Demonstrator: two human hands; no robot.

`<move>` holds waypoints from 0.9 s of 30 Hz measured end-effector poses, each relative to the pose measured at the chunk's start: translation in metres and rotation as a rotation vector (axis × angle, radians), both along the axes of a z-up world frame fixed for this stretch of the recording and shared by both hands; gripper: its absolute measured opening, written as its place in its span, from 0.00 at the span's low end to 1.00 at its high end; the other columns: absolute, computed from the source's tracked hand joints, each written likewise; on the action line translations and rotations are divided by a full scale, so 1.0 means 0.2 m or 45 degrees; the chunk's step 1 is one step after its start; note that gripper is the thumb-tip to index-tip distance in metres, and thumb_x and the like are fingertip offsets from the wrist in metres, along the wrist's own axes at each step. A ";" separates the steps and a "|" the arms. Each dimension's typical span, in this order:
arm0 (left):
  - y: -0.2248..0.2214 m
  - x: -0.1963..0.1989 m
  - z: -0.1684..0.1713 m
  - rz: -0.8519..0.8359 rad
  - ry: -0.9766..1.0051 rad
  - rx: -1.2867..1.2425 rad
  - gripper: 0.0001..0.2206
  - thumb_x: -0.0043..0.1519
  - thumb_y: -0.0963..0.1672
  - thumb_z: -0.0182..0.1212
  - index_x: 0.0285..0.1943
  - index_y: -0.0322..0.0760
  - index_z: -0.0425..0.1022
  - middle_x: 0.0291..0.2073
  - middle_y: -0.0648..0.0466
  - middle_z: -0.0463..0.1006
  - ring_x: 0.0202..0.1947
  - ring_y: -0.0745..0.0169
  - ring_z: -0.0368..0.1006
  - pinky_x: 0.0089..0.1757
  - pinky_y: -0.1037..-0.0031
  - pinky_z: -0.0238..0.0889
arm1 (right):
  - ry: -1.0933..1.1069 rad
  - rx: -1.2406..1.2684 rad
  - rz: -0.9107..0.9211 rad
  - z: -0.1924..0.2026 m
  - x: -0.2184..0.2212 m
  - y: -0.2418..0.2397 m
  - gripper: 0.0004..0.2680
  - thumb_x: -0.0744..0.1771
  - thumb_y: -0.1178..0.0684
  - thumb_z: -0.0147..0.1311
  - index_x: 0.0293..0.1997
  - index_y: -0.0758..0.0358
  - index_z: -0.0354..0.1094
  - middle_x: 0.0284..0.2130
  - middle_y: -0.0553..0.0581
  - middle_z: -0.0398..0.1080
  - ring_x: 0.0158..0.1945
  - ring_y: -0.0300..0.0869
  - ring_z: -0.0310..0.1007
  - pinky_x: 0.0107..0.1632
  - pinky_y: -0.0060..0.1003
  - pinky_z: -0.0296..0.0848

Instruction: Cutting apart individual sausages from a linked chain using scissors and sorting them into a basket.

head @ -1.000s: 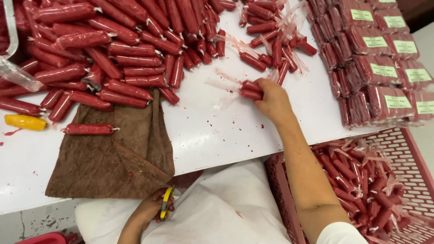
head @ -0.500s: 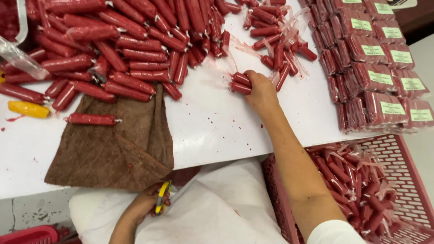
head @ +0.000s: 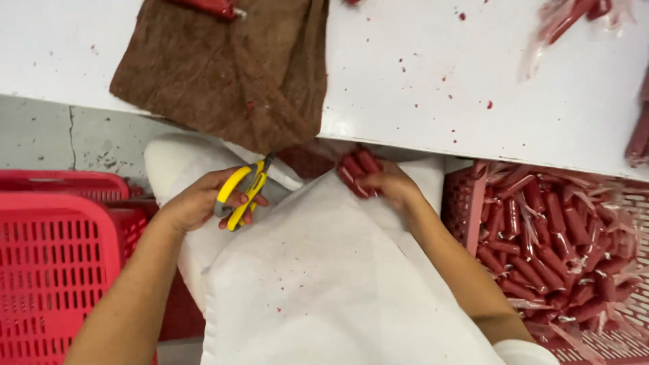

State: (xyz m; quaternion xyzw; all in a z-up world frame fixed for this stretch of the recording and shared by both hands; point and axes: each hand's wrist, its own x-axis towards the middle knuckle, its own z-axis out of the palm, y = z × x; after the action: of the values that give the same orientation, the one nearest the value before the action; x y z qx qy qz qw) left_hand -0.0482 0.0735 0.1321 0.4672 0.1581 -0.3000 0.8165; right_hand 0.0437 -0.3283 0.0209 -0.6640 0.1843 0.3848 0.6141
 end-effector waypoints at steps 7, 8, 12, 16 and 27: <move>-0.05 0.00 0.10 -0.555 0.174 0.313 0.34 0.48 0.41 0.67 0.69 0.31 0.66 0.35 0.35 0.82 0.24 0.43 0.81 0.12 0.72 0.65 | 0.436 0.247 -0.058 0.10 0.24 0.26 0.18 0.59 0.59 0.65 0.52 0.71 0.68 0.37 0.68 0.77 0.37 0.52 0.82 0.38 0.42 0.83; -0.07 0.01 0.08 -0.526 0.171 0.277 0.35 0.48 0.41 0.66 0.70 0.30 0.65 0.34 0.35 0.81 0.23 0.44 0.81 0.12 0.73 0.65 | 0.435 0.297 -0.044 0.11 0.23 0.27 0.19 0.59 0.61 0.65 0.53 0.73 0.66 0.38 0.69 0.76 0.38 0.54 0.81 0.38 0.47 0.83; -0.12 0.06 0.00 -0.506 0.137 0.273 0.33 0.50 0.41 0.68 0.69 0.32 0.67 0.34 0.36 0.81 0.23 0.44 0.81 0.12 0.73 0.67 | 0.421 0.406 -0.023 -0.02 0.19 0.22 0.22 0.58 0.67 0.64 0.56 0.76 0.62 0.40 0.74 0.74 0.38 0.62 0.80 0.36 0.58 0.82; -0.15 0.10 -0.04 -0.544 0.133 0.295 0.35 0.50 0.39 0.66 0.72 0.31 0.62 0.33 0.38 0.80 0.23 0.46 0.80 0.13 0.75 0.65 | 0.480 0.321 -0.088 -0.11 0.19 0.22 0.26 0.56 0.68 0.66 0.60 0.76 0.61 0.40 0.73 0.74 0.38 0.65 0.79 0.36 0.61 0.80; -0.08 0.05 0.03 -0.508 0.183 0.270 0.34 0.50 0.37 0.64 0.71 0.31 0.63 0.36 0.37 0.82 0.25 0.47 0.81 0.13 0.76 0.64 | 0.380 0.099 0.053 -0.08 0.18 0.27 0.27 0.54 0.64 0.70 0.58 0.73 0.65 0.35 0.63 0.74 0.33 0.52 0.79 0.33 0.50 0.82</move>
State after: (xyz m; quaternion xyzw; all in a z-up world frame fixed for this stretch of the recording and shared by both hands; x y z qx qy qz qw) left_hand -0.0373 0.0569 0.1385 0.5499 0.1510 -0.4696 0.6740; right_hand 0.0807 -0.2743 0.0058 -0.5788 0.2446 0.4988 0.5970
